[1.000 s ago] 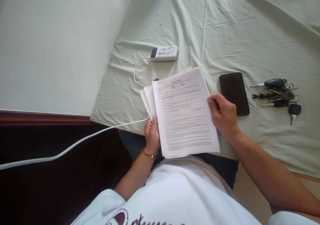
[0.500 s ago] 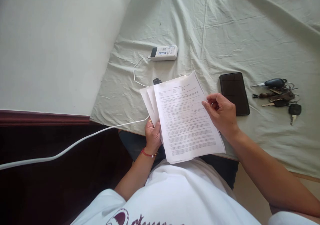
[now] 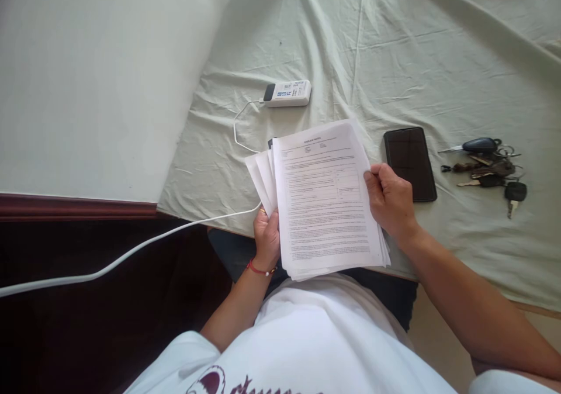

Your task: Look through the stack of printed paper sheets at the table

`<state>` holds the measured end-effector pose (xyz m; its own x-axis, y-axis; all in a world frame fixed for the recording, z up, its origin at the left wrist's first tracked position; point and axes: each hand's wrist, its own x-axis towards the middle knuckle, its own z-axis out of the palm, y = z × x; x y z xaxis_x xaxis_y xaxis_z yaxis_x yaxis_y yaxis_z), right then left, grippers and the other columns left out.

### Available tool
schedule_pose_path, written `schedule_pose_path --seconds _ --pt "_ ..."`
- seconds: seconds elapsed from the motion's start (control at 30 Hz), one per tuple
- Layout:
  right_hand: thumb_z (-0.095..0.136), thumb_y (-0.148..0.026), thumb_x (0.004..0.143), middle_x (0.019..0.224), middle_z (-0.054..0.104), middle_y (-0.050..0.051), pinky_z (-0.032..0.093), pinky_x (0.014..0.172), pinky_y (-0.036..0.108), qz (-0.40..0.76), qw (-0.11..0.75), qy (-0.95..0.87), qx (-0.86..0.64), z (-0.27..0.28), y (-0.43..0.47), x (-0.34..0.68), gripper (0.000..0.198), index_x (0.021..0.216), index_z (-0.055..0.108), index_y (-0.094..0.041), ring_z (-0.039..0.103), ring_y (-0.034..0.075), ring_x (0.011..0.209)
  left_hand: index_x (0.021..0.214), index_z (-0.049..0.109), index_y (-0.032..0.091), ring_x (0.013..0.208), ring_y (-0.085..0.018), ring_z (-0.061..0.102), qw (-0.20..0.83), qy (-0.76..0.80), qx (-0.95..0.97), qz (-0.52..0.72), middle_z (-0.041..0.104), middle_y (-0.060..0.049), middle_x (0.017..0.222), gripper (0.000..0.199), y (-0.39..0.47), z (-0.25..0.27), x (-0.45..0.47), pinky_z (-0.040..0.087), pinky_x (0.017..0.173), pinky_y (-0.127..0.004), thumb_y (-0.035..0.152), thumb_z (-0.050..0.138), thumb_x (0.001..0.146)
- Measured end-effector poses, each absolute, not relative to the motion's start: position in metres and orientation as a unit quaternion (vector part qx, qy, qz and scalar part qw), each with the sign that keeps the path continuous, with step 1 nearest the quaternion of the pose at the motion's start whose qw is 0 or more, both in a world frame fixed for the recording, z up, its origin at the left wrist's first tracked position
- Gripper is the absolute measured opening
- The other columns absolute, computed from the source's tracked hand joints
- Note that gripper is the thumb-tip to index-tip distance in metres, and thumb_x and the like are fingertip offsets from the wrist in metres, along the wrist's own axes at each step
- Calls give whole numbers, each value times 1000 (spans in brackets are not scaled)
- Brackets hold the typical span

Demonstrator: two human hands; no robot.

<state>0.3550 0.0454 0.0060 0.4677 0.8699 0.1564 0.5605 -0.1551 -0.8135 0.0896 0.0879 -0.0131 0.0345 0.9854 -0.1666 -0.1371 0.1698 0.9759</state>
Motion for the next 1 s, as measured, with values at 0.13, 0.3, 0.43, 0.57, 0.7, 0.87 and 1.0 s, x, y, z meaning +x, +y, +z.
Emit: schedule_pose_path --seconds 0.13,0.3,0.43,0.57,0.7,0.87,1.0 --pt "53 -35 98 64 55 -2 37 59 31 171 431 -495 -735 5 46 355 14 89 57 -25 49 15 55 119 68 22 107 -21 71 584 502 411 488 75 -8 121 38 87 -12 89 55 95 -32 39 78 86" --pt "55 -37 97 64 54 -3 38 57 30 187 447 -496 -721 4 46 354 15 88 58 -26 47 15 55 115 69 21 101 -21 73 588 515 412 469 77 -7 115 38 86 -11 88 56 90 -33 42 79 85" --pt "61 -38 96 65 56 -3 38 55 29 196 478 -471 -715 0 45 354 14 90 62 -25 47 13 54 113 71 21 105 -22 72 587 506 415 477 77 -8 117 34 87 -7 90 56 93 -34 40 78 86" --pt "64 -37 94 74 62 -1 42 57 30 191 501 -455 -711 -2 45 355 12 93 64 -25 53 14 59 113 72 21 109 -23 71 600 484 393 501 77 -7 115 34 89 -6 93 55 99 -35 42 76 86" --pt "62 -34 93 69 60 -1 41 56 31 192 484 -467 -715 1 47 355 9 90 64 -26 51 15 57 107 73 20 99 -21 73 593 492 377 513 78 -6 108 33 88 -9 92 56 91 -31 45 76 87" --pt "62 -36 93 69 61 -1 42 57 31 199 474 -481 -710 3 47 355 10 89 63 -27 52 16 57 102 73 19 89 -19 72 590 500 364 519 78 -5 98 35 87 -11 91 57 83 -29 52 73 89" --pt "62 -36 93 70 61 -1 43 57 31 205 479 -482 -704 1 46 355 10 90 65 -27 53 16 58 111 72 21 104 -22 72 613 479 368 509 78 -6 109 35 88 -10 92 55 94 -33 47 76 87"
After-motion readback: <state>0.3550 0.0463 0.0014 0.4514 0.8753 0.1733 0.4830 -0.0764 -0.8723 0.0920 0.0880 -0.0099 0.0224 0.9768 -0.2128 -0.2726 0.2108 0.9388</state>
